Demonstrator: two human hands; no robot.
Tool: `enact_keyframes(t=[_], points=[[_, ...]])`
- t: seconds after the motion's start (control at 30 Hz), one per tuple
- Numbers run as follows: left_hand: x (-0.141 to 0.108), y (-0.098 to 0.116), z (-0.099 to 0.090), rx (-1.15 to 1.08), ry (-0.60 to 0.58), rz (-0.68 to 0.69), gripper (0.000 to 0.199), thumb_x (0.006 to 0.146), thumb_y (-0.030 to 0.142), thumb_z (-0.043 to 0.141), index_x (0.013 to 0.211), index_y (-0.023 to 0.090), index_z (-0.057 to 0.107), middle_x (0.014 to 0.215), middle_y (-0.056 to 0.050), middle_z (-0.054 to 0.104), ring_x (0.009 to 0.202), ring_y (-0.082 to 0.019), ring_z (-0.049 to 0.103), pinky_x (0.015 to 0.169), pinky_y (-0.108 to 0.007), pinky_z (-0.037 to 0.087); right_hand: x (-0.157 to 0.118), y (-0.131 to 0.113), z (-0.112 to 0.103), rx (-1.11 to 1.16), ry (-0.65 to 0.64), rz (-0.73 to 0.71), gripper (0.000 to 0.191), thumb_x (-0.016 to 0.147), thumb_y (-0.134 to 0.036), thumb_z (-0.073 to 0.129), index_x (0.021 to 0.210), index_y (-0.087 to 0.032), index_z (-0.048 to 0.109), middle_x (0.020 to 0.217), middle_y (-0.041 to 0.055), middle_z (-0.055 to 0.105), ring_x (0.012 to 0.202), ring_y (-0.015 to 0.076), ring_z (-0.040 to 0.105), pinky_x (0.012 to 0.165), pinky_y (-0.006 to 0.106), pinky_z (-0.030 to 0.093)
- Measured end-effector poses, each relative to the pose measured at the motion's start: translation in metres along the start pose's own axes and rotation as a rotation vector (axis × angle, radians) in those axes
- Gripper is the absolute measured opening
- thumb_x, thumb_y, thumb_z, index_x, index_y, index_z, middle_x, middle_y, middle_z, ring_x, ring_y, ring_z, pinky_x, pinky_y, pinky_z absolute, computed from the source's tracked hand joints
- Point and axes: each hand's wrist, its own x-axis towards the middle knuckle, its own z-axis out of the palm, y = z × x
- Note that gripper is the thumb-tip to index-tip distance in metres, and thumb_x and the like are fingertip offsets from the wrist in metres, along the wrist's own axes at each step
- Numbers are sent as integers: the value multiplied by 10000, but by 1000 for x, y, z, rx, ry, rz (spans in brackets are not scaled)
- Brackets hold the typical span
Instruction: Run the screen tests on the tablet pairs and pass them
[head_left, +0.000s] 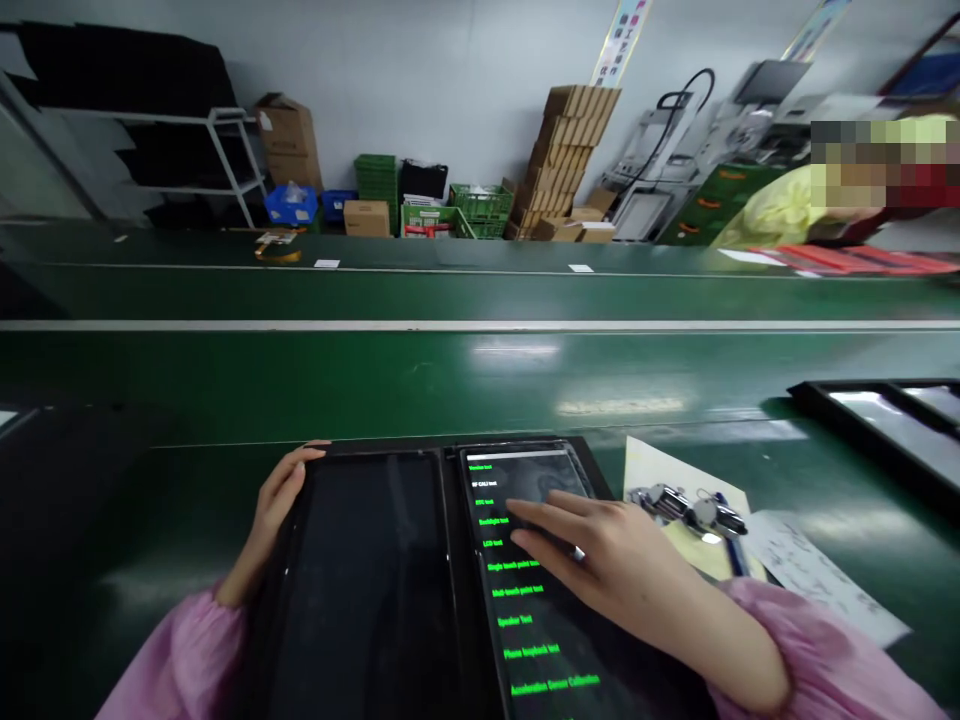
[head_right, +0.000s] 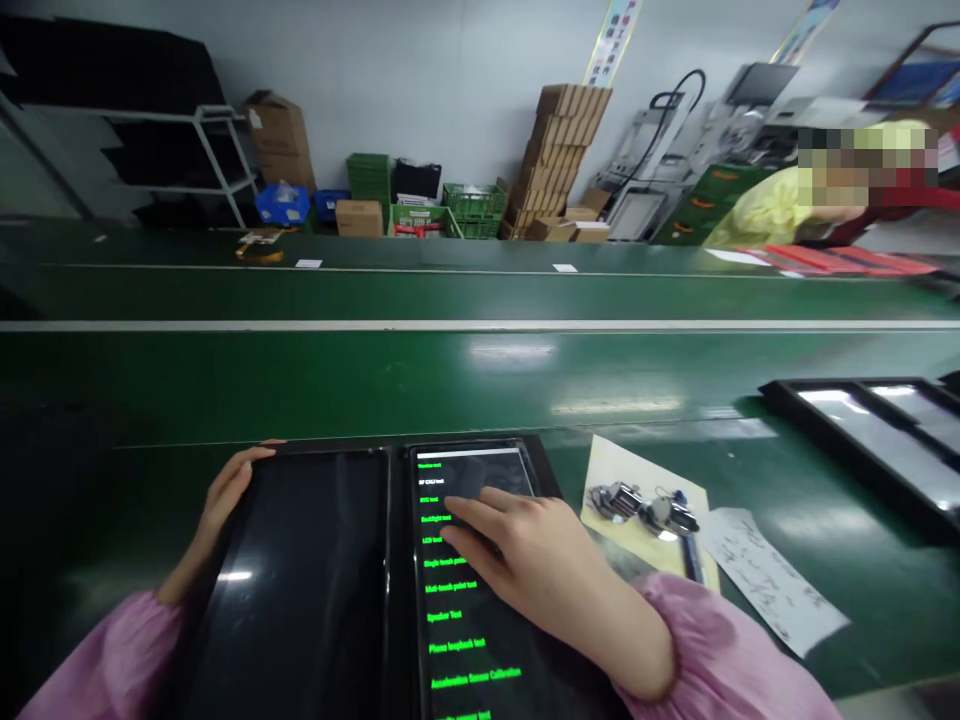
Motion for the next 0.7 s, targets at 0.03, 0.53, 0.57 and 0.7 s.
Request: enact_keyframes(t=[0.03, 0.53, 0.57, 0.7], points=[[0, 0, 0, 2, 8, -3, 463, 933, 662, 643, 1042, 229, 765, 1320, -91, 742, 1364, -318, 601, 1228, -448, 397, 1, 1, 2, -20, -7, 45, 386, 1126, -480, 452, 1242, -259, 747, 838, 27, 750, 671, 182, 716, 552, 328, 402], [0, -12, -4, 33, 3, -31, 447, 918, 675, 658, 1048, 259, 755, 1335, -61, 738, 1408, -329, 567, 1264, -444, 340, 11, -28, 11, -146, -14, -14, 455, 1144, -464, 413, 947, -224, 746, 635, 15, 661, 526, 156, 624, 513, 356, 278], [1, -13, -5, 34, 6, -27, 450, 914, 679, 659, 1042, 259, 756, 1329, -61, 740, 1405, -330, 570, 1262, -445, 344, 10, -28, 9, -156, 3, -11, 440, 1146, -452, 405, 995, -218, 745, 634, 16, 659, 530, 161, 625, 517, 360, 279], [2, -14, -5, 29, 20, -27, 451, 902, 683, 671, 1033, 261, 761, 1315, -59, 749, 1389, -329, 585, 1239, -437, 377, 21, -11, 13, -157, -64, 140, 434, 1139, -483, 393, 1257, -216, 714, 778, 50, 756, 616, 202, 697, 525, 343, 289]])
